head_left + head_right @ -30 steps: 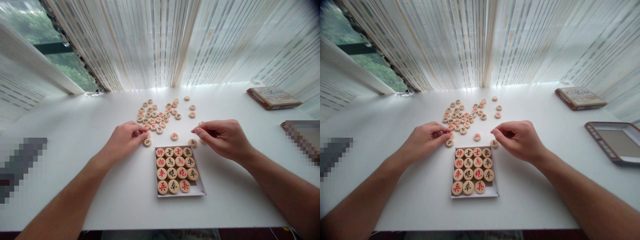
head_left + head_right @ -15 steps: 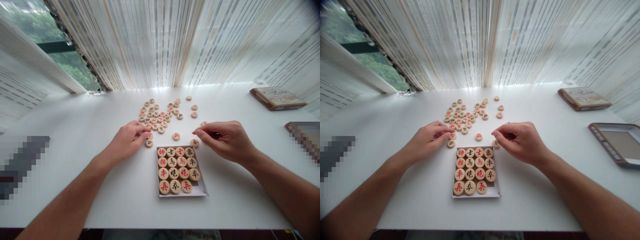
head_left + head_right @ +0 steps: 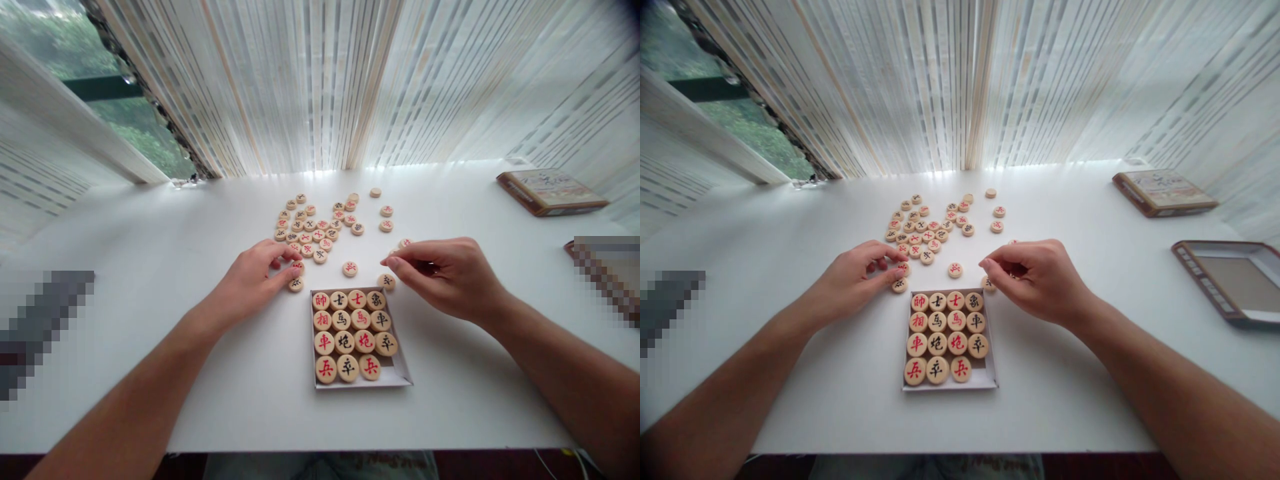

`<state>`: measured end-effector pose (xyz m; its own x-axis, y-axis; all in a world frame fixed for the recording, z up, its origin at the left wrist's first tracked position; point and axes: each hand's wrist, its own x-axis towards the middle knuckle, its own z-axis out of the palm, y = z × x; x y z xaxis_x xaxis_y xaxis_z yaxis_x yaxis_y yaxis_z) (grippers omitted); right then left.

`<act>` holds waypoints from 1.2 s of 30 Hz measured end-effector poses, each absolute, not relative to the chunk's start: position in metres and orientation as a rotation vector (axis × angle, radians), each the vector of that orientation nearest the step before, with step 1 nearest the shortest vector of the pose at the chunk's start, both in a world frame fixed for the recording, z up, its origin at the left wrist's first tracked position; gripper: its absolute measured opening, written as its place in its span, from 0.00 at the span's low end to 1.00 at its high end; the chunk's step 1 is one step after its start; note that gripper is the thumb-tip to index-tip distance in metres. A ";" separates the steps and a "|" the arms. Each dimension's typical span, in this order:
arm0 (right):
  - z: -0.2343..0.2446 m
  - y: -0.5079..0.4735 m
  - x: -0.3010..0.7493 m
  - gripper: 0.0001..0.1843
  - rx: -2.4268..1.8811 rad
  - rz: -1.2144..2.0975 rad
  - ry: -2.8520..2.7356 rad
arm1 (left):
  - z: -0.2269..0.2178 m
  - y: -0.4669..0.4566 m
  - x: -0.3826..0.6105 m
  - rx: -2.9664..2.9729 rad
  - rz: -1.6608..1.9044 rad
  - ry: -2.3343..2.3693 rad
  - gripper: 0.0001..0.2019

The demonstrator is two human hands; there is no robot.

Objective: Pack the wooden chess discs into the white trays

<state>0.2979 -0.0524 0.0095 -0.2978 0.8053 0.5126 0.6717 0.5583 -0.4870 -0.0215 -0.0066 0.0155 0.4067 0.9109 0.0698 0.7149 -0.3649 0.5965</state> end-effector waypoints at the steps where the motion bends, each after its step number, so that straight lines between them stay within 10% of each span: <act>1: 0.010 -0.053 0.298 0.14 -1.180 0.228 -2.056 | 0.016 -0.007 -0.021 2.175 0.543 1.383 0.13; 36: 0.011 -0.054 0.294 0.13 -1.151 0.285 -2.099 | 0.028 -0.037 0.007 1.541 0.986 1.065 0.16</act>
<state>0.2940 -0.0544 0.0110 -0.3466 0.8043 0.4826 0.6465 0.5776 -0.4984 0.0068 -0.0371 0.0281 0.2859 0.9545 0.0855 0.1584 -0.1350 0.9781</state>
